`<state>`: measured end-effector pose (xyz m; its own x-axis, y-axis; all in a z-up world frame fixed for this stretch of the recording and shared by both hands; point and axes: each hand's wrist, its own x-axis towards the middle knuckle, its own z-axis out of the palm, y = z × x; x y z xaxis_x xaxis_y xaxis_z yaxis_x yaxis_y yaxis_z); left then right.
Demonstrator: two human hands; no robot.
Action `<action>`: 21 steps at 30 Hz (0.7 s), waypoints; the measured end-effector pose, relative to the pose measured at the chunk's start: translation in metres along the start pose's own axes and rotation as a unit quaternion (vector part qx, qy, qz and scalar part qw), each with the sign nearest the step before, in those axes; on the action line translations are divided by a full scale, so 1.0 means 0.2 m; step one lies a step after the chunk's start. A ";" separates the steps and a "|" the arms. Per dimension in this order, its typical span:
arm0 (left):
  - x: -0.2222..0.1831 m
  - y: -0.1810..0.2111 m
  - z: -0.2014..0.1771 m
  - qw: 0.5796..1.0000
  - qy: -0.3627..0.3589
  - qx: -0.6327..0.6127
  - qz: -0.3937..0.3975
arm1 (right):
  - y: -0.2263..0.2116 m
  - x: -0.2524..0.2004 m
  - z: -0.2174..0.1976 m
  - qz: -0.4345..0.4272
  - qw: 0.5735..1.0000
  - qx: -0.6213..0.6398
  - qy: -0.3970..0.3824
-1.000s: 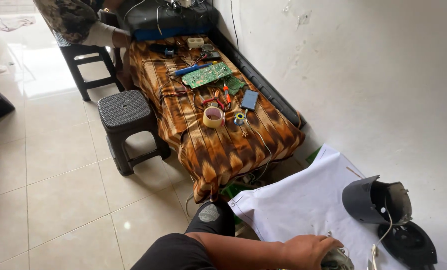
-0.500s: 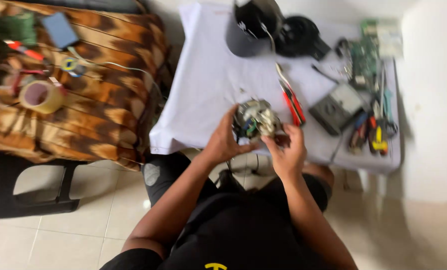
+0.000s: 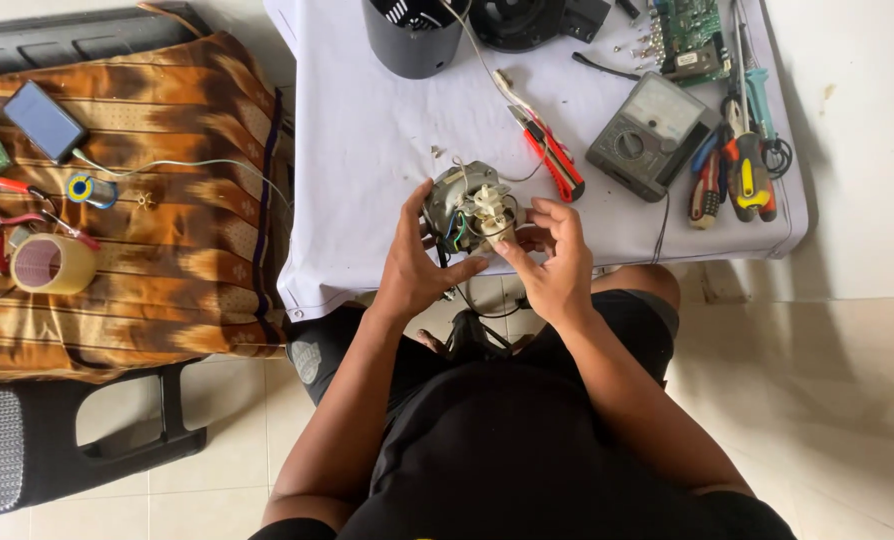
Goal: Disassembling and inspecting a small electric motor using a screwdriver and hands
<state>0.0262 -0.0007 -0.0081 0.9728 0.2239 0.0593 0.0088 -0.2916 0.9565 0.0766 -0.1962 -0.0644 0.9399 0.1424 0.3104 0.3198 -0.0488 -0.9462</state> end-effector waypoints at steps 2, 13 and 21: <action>0.01 -0.07 0.02 1.000 0.011 0.013 0.014 | -0.02 0.01 -0.01 0.008 1.000 -0.003 -0.006; 0.12 -0.06 -0.02 1.000 0.005 -0.024 0.013 | -0.16 0.12 0.05 0.006 1.000 -0.013 -0.027; 0.08 -0.26 -0.12 0.991 -0.037 -0.123 0.032 | -0.28 0.09 0.17 0.022 0.985 -0.136 -0.106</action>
<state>0.0360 0.0407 -0.0506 0.9839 0.1414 0.1097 -0.1012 -0.0657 0.9927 0.0718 -0.1575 -0.0079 0.9166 0.3361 0.2163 0.3266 -0.3177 -0.8902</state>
